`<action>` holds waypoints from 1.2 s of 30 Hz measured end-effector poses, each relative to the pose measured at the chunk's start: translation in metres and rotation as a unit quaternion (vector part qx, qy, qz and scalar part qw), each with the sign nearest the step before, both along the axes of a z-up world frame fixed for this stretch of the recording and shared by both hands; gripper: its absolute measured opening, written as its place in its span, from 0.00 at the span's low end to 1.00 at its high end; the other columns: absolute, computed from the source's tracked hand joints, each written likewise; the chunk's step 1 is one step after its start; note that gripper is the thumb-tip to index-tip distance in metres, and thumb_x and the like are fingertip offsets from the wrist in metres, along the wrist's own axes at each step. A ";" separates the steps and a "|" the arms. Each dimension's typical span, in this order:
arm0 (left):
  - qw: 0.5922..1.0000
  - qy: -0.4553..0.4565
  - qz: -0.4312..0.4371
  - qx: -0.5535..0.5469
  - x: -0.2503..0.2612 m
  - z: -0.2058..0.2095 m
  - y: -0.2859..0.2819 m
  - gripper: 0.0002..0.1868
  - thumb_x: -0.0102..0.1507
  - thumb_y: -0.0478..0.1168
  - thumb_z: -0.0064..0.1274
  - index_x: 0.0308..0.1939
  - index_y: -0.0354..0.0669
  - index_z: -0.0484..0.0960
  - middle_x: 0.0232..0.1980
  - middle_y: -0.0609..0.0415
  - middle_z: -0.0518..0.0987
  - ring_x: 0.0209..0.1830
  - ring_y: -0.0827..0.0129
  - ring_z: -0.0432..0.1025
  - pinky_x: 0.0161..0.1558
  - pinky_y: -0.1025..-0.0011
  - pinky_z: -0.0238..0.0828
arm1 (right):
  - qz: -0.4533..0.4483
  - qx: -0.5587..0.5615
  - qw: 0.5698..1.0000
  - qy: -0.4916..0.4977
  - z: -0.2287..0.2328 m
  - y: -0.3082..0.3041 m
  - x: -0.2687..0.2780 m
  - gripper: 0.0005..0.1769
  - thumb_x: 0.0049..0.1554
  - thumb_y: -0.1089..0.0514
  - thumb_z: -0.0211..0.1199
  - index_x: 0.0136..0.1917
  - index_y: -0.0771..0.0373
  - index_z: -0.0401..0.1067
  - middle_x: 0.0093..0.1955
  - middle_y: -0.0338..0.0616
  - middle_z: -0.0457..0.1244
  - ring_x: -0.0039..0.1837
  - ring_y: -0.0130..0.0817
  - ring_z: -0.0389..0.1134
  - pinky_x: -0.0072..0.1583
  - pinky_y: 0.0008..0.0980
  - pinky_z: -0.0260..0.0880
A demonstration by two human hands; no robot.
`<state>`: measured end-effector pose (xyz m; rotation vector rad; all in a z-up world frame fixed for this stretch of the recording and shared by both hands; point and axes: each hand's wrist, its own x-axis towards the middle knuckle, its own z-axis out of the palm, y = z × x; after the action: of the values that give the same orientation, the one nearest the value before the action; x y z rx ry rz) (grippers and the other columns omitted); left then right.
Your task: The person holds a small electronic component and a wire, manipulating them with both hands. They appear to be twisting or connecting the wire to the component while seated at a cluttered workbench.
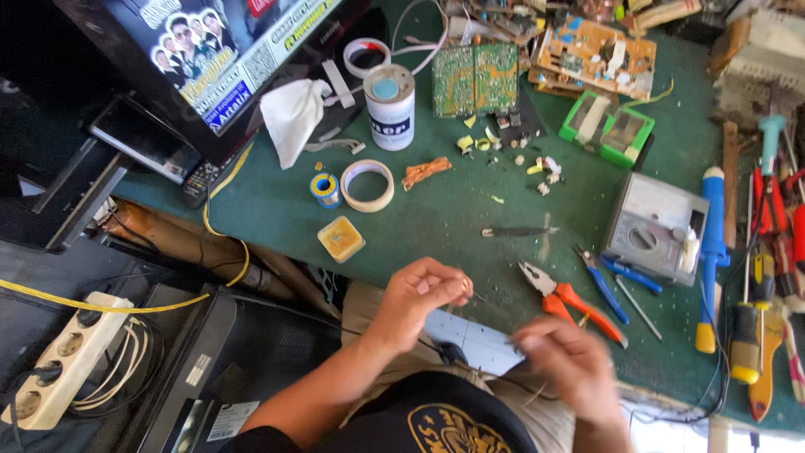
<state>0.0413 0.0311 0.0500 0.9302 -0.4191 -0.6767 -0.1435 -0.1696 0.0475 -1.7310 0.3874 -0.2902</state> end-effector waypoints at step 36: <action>0.994 0.061 -0.093 0.012 -0.047 -0.041 -0.013 0.09 0.65 0.25 0.63 0.48 0.29 0.81 0.50 0.37 0.85 0.48 0.65 0.83 0.52 0.69 0.83 | 0.028 -0.010 0.978 -0.206 0.023 0.007 0.033 0.11 0.53 0.59 0.80 0.46 0.66 0.83 0.47 0.54 0.71 0.43 0.33 0.68 0.46 0.33 0.72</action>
<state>-0.0055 0.0176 0.0087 0.8744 -0.3927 -0.9060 -0.1102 -0.1625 0.0706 -1.6474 0.0323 -0.5995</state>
